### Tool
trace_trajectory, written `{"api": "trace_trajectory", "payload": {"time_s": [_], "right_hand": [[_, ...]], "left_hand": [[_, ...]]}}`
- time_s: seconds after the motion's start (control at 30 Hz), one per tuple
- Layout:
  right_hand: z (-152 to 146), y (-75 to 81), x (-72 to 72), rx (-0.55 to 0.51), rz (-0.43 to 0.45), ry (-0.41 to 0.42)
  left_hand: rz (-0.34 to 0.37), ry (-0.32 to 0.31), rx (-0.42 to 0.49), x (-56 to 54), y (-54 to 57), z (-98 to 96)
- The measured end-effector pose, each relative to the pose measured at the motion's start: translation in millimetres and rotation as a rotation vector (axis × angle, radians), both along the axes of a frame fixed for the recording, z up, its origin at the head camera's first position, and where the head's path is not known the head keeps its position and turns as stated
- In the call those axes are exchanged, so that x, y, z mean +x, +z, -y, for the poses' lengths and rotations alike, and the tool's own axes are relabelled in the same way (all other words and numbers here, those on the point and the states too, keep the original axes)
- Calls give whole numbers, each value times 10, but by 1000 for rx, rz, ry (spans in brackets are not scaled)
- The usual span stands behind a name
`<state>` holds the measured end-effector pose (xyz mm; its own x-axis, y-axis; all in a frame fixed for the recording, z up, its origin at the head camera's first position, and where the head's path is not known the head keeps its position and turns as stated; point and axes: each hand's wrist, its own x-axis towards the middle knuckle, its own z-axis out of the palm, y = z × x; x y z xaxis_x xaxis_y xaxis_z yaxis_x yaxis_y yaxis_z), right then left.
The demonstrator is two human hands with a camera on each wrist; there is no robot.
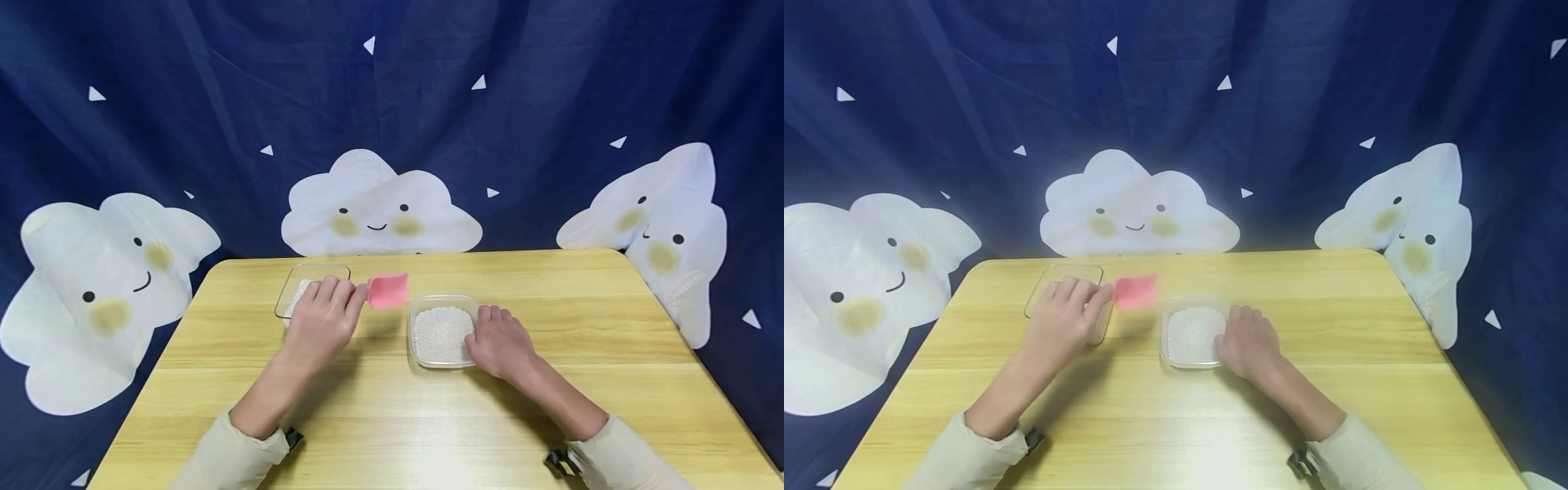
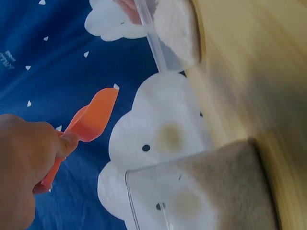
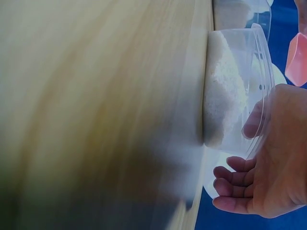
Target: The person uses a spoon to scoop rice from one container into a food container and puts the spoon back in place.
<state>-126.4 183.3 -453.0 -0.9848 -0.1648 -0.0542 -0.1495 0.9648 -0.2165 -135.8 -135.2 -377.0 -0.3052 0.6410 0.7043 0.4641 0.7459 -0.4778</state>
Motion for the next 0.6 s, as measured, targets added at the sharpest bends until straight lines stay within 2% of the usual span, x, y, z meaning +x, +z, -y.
{"api": "trace_trajectory", "payload": {"time_s": [0.17, 0.6], "right_hand": [[1, 8, 0, 0, -3, 2], [8, 17, 12, -1, -3, 3]], "left_hand": [[-30, 0, 58, -31, 43, 119], [-66, 51, 63, -28, 176, 383]]}}
